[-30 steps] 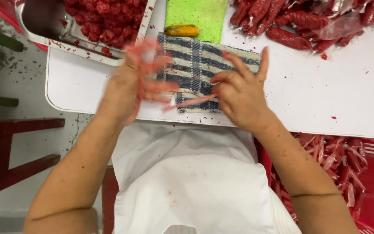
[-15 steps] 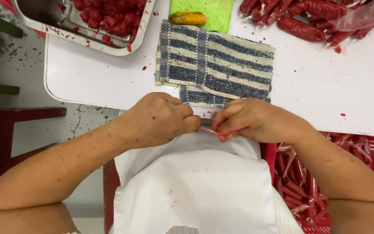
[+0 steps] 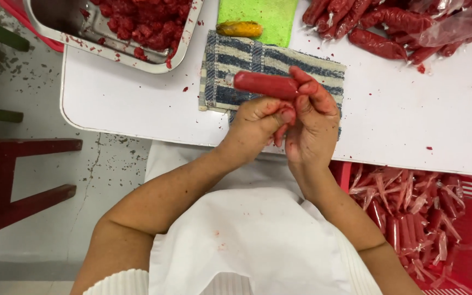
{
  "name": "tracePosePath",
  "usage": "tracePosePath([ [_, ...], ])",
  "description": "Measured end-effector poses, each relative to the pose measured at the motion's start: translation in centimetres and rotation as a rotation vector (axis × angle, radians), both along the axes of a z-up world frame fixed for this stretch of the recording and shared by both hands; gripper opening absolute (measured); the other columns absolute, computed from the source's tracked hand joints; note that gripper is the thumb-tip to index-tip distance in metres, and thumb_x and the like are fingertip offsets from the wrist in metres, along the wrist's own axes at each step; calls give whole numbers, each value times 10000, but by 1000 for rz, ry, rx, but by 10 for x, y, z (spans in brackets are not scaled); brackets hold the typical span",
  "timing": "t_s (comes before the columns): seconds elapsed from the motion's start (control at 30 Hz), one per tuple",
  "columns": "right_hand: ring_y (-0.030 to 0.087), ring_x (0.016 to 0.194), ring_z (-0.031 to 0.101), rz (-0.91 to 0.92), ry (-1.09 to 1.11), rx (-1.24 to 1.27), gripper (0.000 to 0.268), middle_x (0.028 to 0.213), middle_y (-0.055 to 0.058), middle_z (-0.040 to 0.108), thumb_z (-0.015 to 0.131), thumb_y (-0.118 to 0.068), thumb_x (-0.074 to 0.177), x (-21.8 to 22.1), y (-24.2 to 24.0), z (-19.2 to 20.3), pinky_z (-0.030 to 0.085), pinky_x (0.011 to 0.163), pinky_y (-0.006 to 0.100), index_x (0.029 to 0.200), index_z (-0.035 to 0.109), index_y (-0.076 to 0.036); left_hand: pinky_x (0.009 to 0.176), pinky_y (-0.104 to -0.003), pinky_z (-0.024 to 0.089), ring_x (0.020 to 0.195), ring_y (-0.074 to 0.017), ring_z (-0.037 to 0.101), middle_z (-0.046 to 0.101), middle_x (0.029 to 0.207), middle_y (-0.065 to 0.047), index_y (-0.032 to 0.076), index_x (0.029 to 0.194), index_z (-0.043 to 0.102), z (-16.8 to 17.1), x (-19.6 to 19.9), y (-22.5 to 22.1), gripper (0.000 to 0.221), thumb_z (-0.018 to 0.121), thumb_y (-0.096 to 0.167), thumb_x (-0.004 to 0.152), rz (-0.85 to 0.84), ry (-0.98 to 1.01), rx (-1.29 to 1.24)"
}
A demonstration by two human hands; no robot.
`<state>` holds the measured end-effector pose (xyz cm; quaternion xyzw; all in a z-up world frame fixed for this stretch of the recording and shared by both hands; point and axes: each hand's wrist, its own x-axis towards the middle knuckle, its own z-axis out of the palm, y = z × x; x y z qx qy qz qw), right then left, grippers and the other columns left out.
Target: Manually separating, twisting, and piling red sausage links at a production table
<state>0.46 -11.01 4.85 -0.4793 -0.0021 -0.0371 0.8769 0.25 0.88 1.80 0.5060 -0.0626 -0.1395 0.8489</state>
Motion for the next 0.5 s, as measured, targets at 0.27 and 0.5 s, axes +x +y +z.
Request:
tracePosePath([
  [0.27,394,1544,203,34,-685,-868,131,1109,4,707,657,-163,989,8,-28,23,154,1340,674,872,710,-136,379,-276,446,330,-88,294,492,522,-53,29,784,590,41,-5,34,267,698,245,898,-293,427,-347],
  [0.5,571,1450,331,165,-1066,-1634,185,1158,-84,802,721,-73,1138,7,-39,84,6,1126,789,985,806,-132,394,-229,262,393,-92,394,543,455,-56,100,752,602,41,-2,44,219,631,204,942,-173,212,155],
])
